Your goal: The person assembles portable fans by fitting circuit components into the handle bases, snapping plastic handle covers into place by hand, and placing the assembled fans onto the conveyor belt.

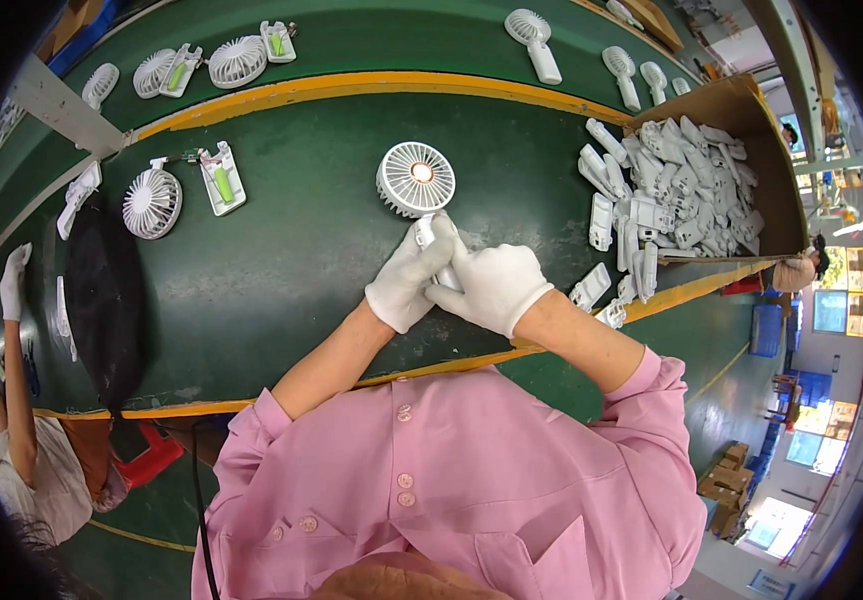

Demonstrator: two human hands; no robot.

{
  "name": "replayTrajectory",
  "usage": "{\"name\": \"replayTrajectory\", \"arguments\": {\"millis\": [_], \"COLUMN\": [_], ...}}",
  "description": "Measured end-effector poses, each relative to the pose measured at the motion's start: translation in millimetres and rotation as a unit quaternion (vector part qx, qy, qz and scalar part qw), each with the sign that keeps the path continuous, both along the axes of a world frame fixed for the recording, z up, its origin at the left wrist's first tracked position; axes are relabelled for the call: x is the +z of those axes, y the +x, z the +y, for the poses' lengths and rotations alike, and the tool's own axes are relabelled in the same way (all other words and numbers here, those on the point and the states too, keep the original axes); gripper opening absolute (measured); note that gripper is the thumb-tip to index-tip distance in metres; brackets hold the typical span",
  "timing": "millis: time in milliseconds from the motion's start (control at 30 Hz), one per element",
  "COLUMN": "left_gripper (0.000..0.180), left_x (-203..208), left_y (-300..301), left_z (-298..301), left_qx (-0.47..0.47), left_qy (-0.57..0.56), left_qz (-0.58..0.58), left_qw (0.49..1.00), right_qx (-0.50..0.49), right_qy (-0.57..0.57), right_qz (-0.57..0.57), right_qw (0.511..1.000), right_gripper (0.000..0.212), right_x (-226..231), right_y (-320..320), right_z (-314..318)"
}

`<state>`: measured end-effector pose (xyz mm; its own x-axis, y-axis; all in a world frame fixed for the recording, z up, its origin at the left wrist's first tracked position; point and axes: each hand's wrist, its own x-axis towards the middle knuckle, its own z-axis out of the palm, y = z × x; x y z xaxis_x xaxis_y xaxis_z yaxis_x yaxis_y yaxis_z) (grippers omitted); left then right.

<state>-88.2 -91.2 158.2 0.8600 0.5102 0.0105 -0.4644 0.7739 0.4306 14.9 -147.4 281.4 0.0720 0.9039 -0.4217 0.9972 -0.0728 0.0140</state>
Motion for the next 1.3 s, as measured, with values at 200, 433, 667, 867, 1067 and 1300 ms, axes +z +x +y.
{"name": "replayTrajectory", "arguments": {"millis": [200, 433, 667, 867, 1067, 1300], "left_gripper": [0.047, 0.046, 0.038, 0.043, 0.049, 0.031], "left_x": [-4, -3, 2, 7, 7, 6], "left_y": [4, 8, -3, -12, -11, -8], "left_z": [-7, -17, -6, 11, 11, 7], "left_qx": [0.011, 0.107, 0.112, 0.093, 0.112, 0.177], "left_qy": [-0.011, 0.097, 0.068, -0.005, 0.069, 0.075], "left_qz": [0.036, 0.161, 0.087, 0.023, 0.037, 0.086], "left_qw": [0.999, 0.976, 0.988, 0.995, 0.991, 0.978], "right_qx": [0.049, 0.098, 0.104, -0.136, -0.14, -0.144], "right_qy": [0.028, 0.101, 0.204, 0.206, 0.171, 0.186], "right_qz": [0.03, 0.045, 0.128, 0.374, 0.323, 0.331], "right_qw": [0.998, 0.989, 0.965, 0.894, 0.92, 0.914], "right_gripper": [0.07, 0.065, 0.085, 0.074, 0.059, 0.048], "right_x": [-15, -41, -51, -50, -40, -57], "right_y": [13, 18, 14, 20, 4, 2], "right_z": [-12, -25, -29, -18, -1, 7]}}
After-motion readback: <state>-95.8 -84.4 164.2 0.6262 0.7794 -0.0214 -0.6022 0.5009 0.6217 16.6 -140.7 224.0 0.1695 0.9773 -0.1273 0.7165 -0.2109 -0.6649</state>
